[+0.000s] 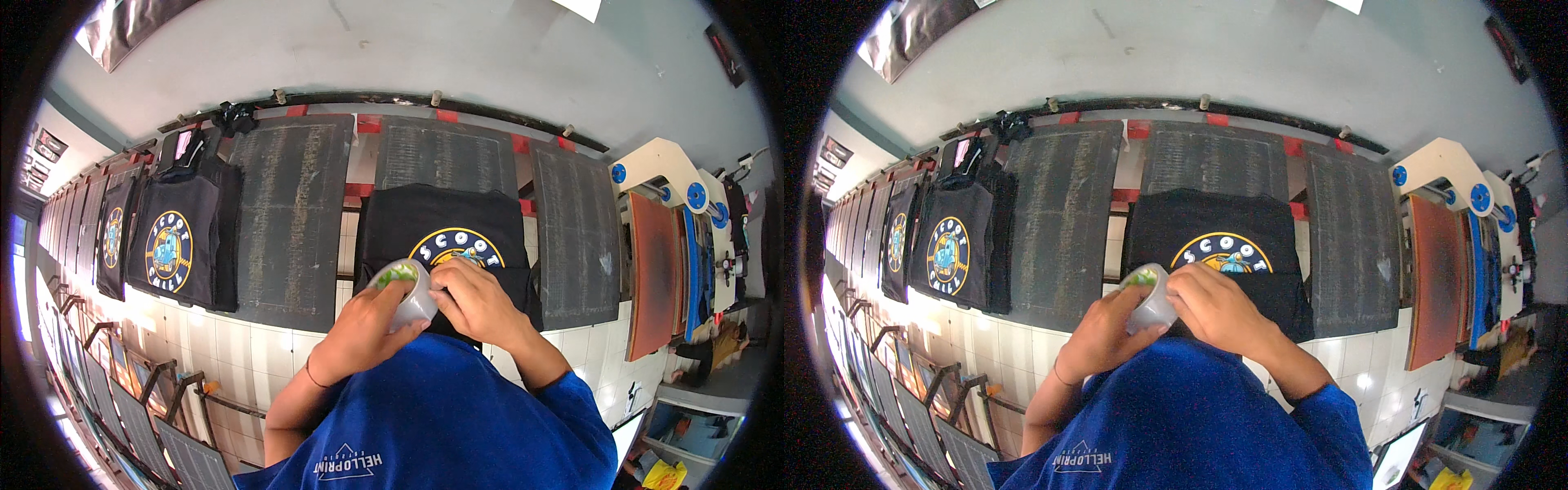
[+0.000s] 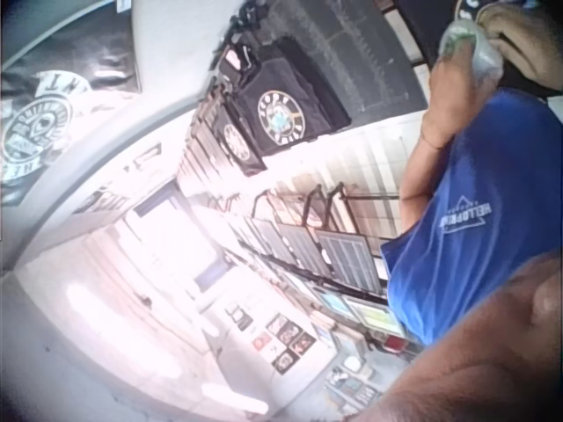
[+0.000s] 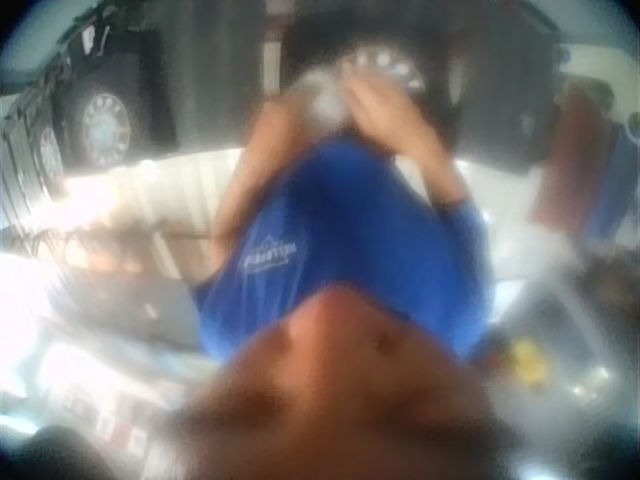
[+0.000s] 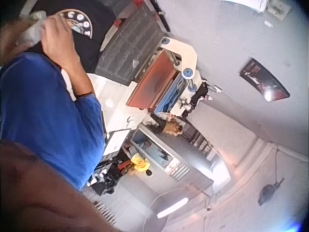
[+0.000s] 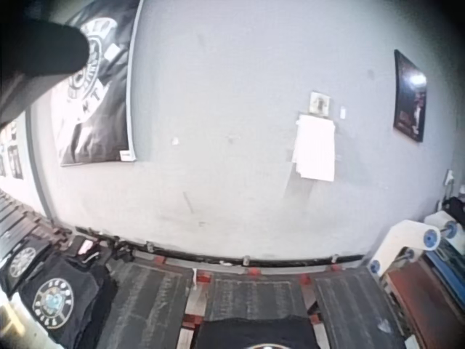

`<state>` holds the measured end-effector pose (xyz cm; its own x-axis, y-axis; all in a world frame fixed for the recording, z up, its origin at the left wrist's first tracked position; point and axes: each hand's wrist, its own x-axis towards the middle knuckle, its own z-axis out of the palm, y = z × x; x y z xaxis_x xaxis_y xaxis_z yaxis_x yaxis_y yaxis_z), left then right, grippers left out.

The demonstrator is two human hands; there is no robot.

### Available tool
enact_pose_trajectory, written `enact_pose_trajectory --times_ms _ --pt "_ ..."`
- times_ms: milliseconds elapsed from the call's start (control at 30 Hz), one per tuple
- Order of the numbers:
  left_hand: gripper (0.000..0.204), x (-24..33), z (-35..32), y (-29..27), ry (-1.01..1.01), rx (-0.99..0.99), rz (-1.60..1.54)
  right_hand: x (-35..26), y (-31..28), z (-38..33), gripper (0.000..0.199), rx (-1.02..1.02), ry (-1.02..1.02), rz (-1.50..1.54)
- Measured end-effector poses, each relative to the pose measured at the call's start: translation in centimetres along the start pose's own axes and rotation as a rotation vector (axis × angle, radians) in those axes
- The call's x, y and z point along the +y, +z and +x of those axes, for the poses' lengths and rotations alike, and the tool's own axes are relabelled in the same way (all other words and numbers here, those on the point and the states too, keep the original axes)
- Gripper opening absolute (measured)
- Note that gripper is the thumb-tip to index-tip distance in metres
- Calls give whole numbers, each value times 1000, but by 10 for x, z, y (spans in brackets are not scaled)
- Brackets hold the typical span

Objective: The person folds black t-shirts on printing pallets, applies clear tape to the graphic areas to remove lint or debris, and hangs a white face mask on a wall hook.

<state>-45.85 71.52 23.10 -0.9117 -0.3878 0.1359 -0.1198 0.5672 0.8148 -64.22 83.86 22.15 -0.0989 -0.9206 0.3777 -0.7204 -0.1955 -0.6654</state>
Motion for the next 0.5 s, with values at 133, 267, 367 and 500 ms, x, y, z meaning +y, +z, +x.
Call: enact_pose_trajectory --times_ms 133,267,367,500 --pt "47 -9 -4 8 -167 -50 18 -2 -8 -31 12 -232 331 427" --pt "41 -16 -7 13 45 -32 88 3 -13 -30 14 -209 438 401" --pt "35 -8 -3 10 43 -43 51 -4 -21 -30 22 -144 353 360" --pt "35 11 -1 -5 43 -66 79 -24 -39 -21 21 -4 476 330"
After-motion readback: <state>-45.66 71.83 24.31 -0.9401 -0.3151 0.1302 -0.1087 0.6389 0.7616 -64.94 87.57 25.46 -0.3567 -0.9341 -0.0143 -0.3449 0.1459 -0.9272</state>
